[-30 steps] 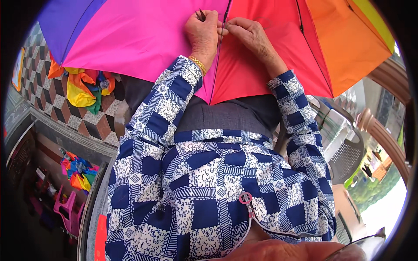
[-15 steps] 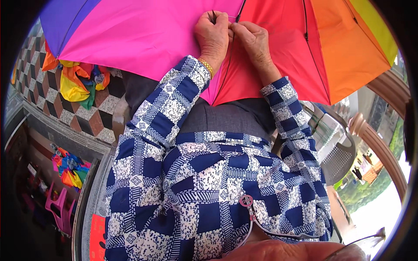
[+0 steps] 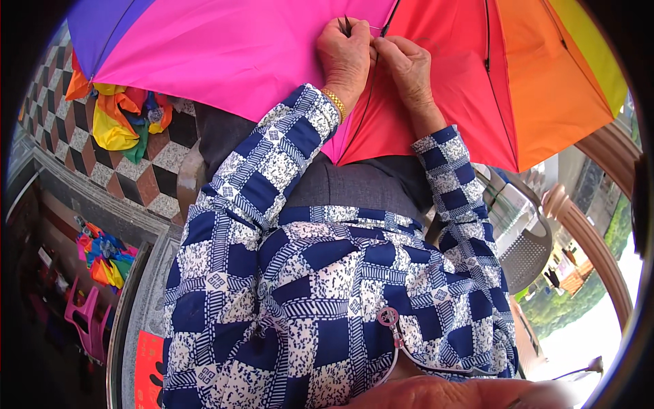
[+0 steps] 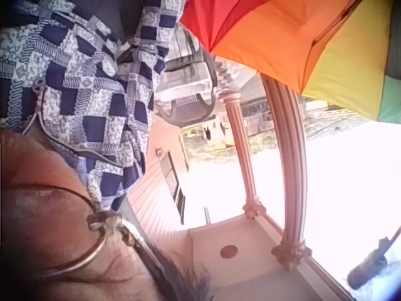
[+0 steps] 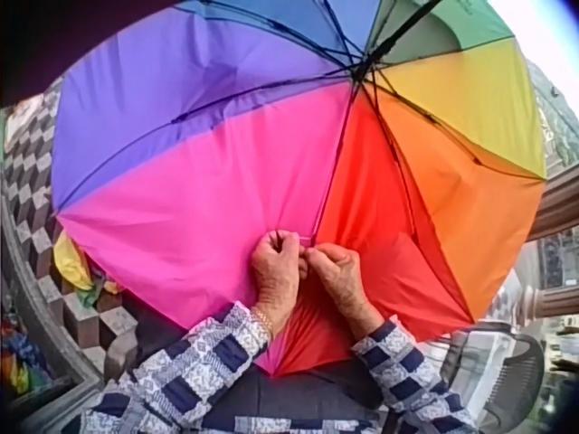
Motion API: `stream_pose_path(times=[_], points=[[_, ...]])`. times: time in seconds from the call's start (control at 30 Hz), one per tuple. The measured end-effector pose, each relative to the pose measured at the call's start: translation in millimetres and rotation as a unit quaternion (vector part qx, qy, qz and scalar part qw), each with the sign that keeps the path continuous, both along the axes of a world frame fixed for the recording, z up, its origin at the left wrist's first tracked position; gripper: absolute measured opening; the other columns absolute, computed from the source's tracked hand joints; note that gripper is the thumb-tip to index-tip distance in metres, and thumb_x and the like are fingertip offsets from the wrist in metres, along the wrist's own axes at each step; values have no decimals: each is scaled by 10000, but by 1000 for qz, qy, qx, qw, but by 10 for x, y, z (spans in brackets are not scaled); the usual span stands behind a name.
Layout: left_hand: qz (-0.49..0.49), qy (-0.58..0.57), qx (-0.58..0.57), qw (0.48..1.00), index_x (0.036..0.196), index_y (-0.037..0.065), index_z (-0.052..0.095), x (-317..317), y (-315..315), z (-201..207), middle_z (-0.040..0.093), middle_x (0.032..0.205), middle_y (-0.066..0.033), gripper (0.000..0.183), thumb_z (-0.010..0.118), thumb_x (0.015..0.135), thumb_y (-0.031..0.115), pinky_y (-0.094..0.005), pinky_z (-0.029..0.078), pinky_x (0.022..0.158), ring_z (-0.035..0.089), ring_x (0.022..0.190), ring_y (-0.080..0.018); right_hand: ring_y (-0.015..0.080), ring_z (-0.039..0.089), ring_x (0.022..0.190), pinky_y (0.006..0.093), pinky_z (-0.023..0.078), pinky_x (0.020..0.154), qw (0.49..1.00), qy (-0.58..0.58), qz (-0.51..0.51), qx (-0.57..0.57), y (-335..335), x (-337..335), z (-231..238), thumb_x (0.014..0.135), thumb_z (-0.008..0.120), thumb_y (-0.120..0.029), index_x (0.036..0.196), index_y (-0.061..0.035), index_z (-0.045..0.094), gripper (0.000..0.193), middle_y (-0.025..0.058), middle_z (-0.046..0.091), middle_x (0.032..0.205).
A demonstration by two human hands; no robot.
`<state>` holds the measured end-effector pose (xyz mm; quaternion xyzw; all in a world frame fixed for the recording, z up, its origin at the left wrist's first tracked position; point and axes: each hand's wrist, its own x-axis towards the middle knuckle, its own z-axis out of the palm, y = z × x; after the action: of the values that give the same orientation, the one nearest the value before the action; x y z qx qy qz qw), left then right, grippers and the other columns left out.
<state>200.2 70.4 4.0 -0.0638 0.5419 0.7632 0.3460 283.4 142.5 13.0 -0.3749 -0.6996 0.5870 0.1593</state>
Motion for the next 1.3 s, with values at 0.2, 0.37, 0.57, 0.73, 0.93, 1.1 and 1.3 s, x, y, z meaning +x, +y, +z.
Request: stream_pose_path(times=[0.2,0.37,0.57,0.73,0.93,1.1,1.3], points=[[-1,-18,23,1000,795,43,532,-10,-14,-20,596,644,-55,112,605,855,104,-208,390,360,514,424,-91,39,511,592,194,399,531,1000,-6,2,7,-9,-2,-10,860,621,-167,843,-3,688,178,-26,593,663],[14,34,-17,999,716,26,554,3,61,-167,577,614,-33,136,631,808,91,-242,430,442,527,488,-95,42,513,595,194,400,531,1000,-9,10,22,3,2,-50,862,619,-167,849,-6,690,177,-25,596,667],[15,32,-24,999,681,21,575,28,97,-166,572,598,-9,137,651,768,95,-262,453,521,540,557,-95,19,503,627,200,429,557,999,-5,15,29,23,15,-71,847,642,-152,823,15,674,172,-39,601,669],[-8,13,-8,1000,706,27,587,-21,91,-198,558,595,1,120,660,776,91,-249,438,480,519,517,-92,136,593,617,277,462,559,986,-46,55,147,48,42,-24,842,629,-190,841,-32,693,170,31,640,676],[-98,-23,-54,993,769,51,607,-173,-53,-155,536,601,12,107,684,805,116,-226,415,439,508,456,-105,231,648,716,318,503,629,824,-227,187,484,62,-53,432,809,653,-165,866,-60,682,124,115,674,800],[-130,-49,-38,990,757,37,618,-170,-62,8,553,589,-13,117,670,795,135,-233,419,408,560,451,-128,277,638,730,342,507,632,794,-162,167,562,295,-80,303,779,638,-127,864,-55,675,117,107,654,776],[-156,-72,-9,985,796,34,621,-176,-70,-40,555,585,-22,109,664,808,133,-235,396,384,569,452,-143,303,631,721,411,503,626,925,-212,178,259,235,108,196,778,614,-171,850,-66,660,136,120,613,758]])
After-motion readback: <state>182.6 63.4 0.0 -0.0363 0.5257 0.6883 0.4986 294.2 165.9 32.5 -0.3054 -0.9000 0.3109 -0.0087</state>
